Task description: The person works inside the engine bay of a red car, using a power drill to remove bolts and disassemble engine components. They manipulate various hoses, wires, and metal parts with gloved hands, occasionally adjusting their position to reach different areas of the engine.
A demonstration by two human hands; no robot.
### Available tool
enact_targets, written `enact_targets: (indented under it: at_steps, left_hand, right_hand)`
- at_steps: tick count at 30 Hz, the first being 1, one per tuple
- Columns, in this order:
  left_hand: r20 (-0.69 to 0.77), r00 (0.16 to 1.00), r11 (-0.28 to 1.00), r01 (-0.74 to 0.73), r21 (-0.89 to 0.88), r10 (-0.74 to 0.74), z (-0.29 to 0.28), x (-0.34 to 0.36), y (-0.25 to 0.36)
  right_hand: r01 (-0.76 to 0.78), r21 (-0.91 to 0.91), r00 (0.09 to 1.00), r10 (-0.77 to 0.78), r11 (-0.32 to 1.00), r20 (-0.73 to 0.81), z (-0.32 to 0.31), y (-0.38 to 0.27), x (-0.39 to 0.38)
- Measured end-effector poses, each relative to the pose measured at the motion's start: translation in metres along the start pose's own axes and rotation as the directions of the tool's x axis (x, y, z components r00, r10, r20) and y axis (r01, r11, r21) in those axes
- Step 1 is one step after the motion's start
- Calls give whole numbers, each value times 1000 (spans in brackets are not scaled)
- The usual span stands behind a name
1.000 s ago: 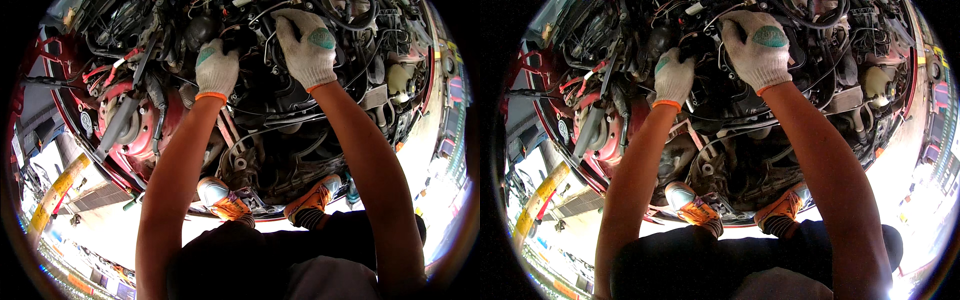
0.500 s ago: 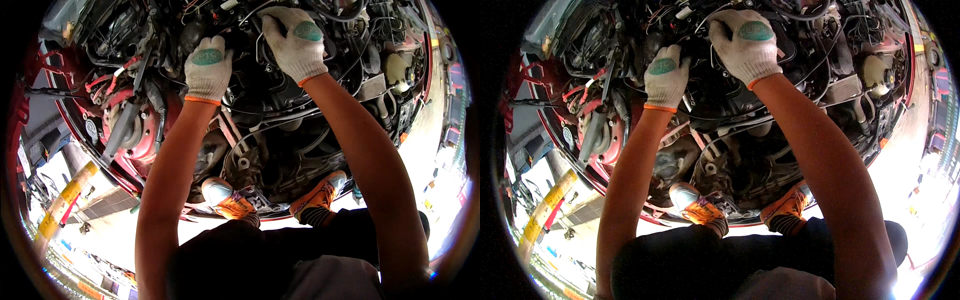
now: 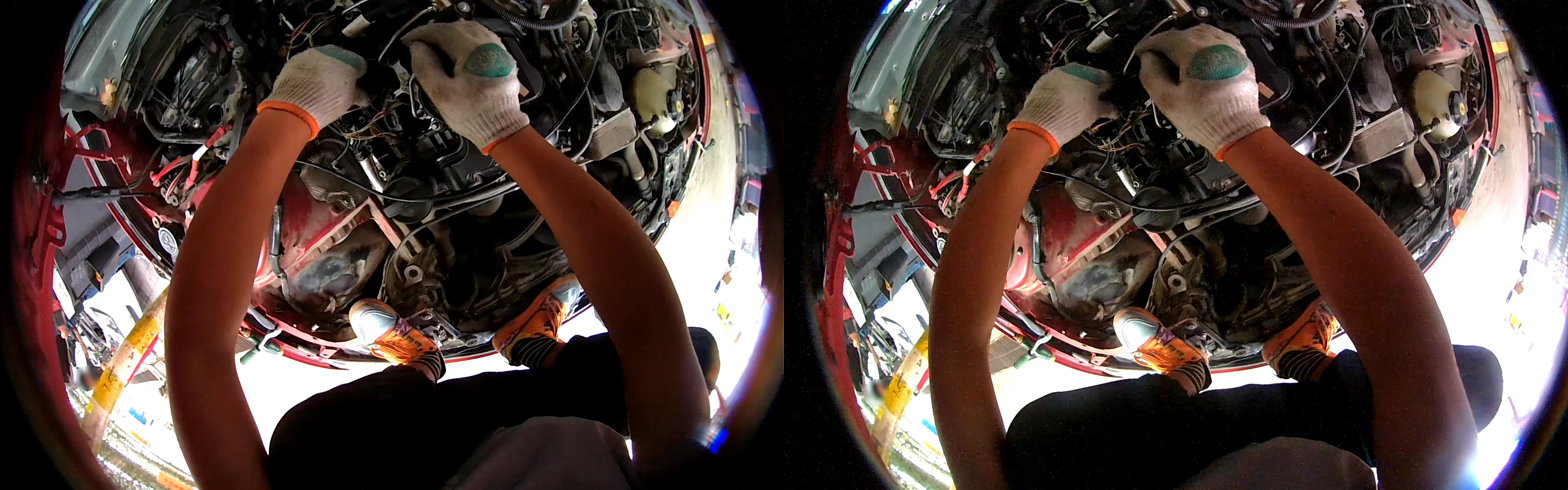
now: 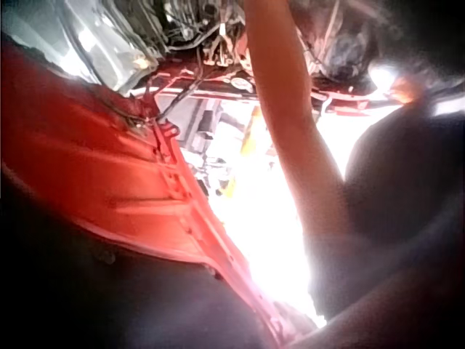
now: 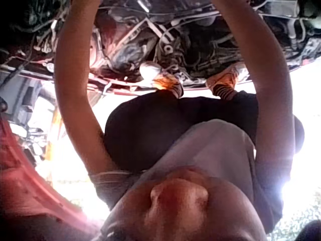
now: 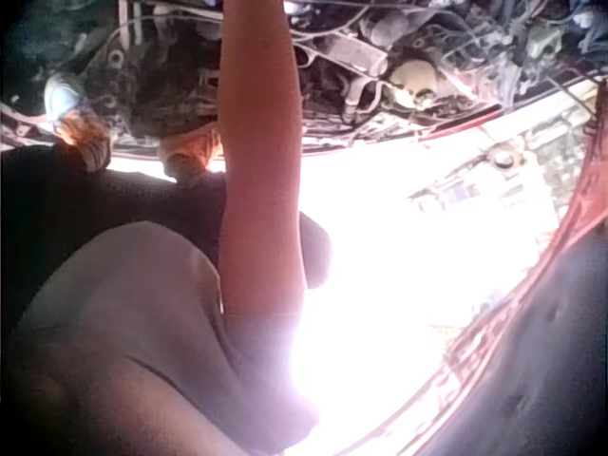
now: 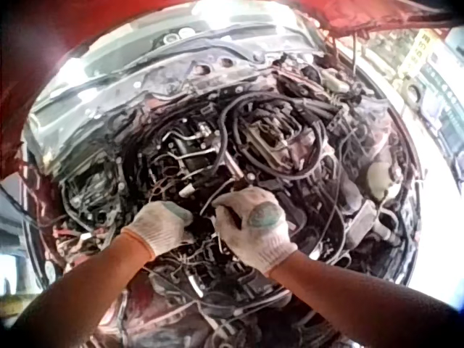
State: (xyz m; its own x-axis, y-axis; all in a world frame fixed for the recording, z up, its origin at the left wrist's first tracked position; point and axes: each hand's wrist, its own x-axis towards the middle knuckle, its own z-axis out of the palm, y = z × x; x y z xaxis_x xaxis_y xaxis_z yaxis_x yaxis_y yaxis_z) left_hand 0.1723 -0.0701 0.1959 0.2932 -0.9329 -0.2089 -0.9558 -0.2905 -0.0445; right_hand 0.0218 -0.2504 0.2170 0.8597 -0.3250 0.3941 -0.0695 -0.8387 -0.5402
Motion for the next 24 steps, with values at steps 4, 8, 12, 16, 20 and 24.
enact_targets:
  at_steps: [4, 8, 12, 16, 20, 24]
  left_hand:
    - [-22, 998, 998, 59, 14, -59, -4, -2, 6]
    - [-61, 997, 999, -53, -6, 53, 21, -20, -5]
    - [196, 965, 720, 262, -643, -176, -28, -38, 31]
    - [4, 943, 657, 235, -716, -333, -1, -68, 62]
    - [175, 881, 300, 328, -896, -440, -13, -72, 59]
    - [48, 790, 397, 358, -845, -612, 4, -70, 39]
  right_hand:
    - [-104, 52, 992, 99, 993, 80, -6, -6, 2]
    - [-100, 6, 988, 99, 995, 118, -11, -17, 10]
    - [-103, -28, 992, 104, 994, 67, -4, -5, 0]
    - [-74, -5, 997, 74, 997, 32, -7, -8, 1]
    - [-94, -44, 990, 98, 995, 104, -8, -7, 1]
    - [73, -182, 984, -41, 981, 174, -6, -1, 4]
